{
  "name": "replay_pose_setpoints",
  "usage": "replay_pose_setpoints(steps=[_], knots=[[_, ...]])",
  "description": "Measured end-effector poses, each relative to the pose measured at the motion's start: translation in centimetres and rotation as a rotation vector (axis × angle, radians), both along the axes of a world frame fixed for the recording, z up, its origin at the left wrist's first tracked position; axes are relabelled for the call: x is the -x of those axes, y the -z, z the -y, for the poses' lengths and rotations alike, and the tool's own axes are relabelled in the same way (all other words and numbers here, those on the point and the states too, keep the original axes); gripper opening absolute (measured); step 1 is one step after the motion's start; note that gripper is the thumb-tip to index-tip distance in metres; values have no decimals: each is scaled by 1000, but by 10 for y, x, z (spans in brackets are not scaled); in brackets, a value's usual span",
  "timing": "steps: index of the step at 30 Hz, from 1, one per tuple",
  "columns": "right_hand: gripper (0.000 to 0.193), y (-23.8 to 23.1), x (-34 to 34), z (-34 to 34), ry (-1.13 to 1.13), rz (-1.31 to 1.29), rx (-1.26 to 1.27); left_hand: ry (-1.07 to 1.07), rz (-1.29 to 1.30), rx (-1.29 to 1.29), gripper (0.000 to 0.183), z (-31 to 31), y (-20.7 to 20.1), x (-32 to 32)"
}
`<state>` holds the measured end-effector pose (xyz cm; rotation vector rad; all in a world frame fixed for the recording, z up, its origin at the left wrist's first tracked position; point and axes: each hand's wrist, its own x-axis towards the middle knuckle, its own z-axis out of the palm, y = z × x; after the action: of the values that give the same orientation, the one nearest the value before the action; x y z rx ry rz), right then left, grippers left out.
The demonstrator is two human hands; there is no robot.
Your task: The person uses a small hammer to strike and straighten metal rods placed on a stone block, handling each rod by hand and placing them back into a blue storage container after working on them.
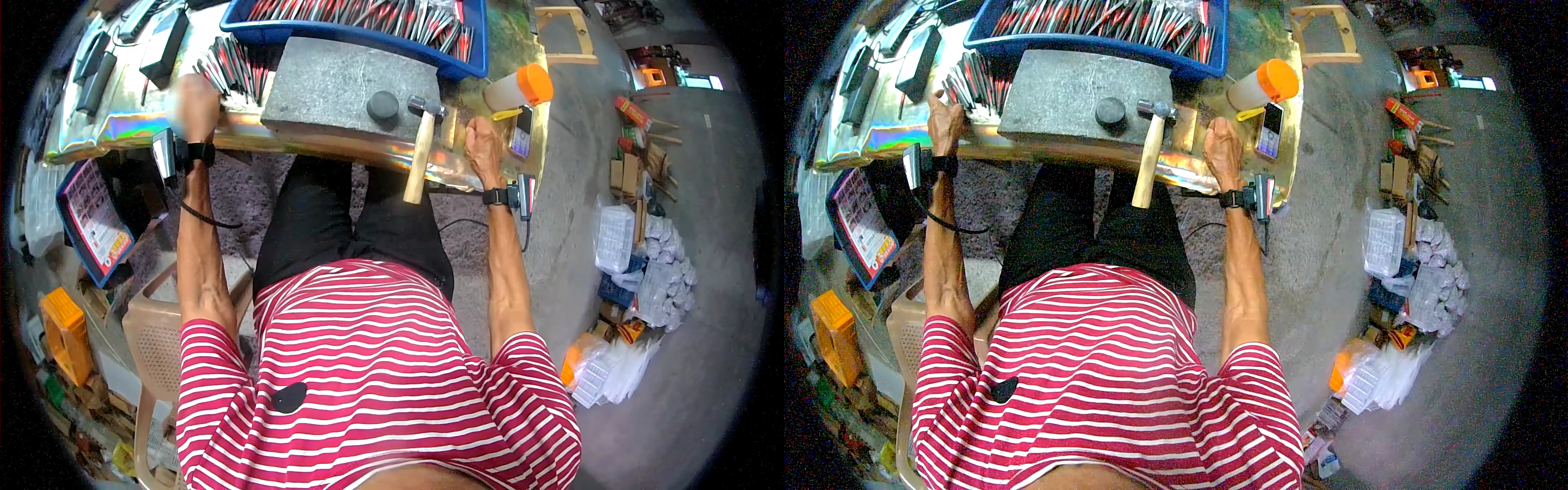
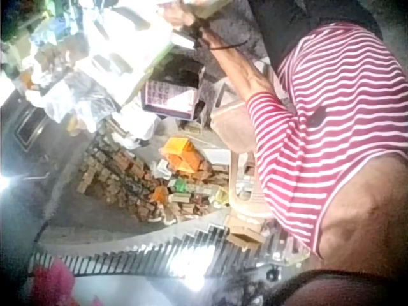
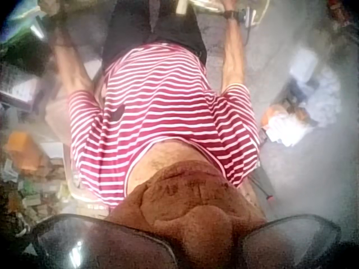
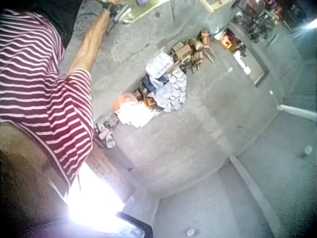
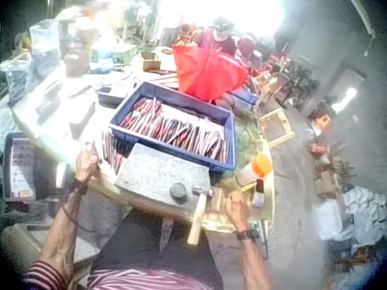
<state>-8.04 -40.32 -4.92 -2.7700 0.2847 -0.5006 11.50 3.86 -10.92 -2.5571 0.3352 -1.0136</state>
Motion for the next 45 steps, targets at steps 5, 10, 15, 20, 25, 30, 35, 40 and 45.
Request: replay_pose_setpoints(steps=[5,10,15,20,25,30,35,40,45], knots=[[9,1,-4,-2,-47,-22,77,4,-227,343,21,-9,-3,5],[12,10,-4,10,-100,-69,206,28,-701,1670,39,21,-72,39],[13,8,-5,15,28,-170,-219,113,-645,1828,45,18,-62,37],[15,-10,3,-3,63,-103,-557,20,-618,1743,37,15,-58,39],[12,-4,7,1,90,-107,-610,-12,-599,1770,36,22,-62,41],[10,-7,6,-3,88,-99,-677,32,-542,1814,33,23,-60,44],[12,-6,3,-2,137,-100,-620,45,-539,1867,33,24,-65,48],[18,-7,3,-3,118,-80,-582,116,-500,1899,35,27,-63,52],[15,-9,2,-6,124,-76,-601,186,-459,2018,34,28,-56,57]])
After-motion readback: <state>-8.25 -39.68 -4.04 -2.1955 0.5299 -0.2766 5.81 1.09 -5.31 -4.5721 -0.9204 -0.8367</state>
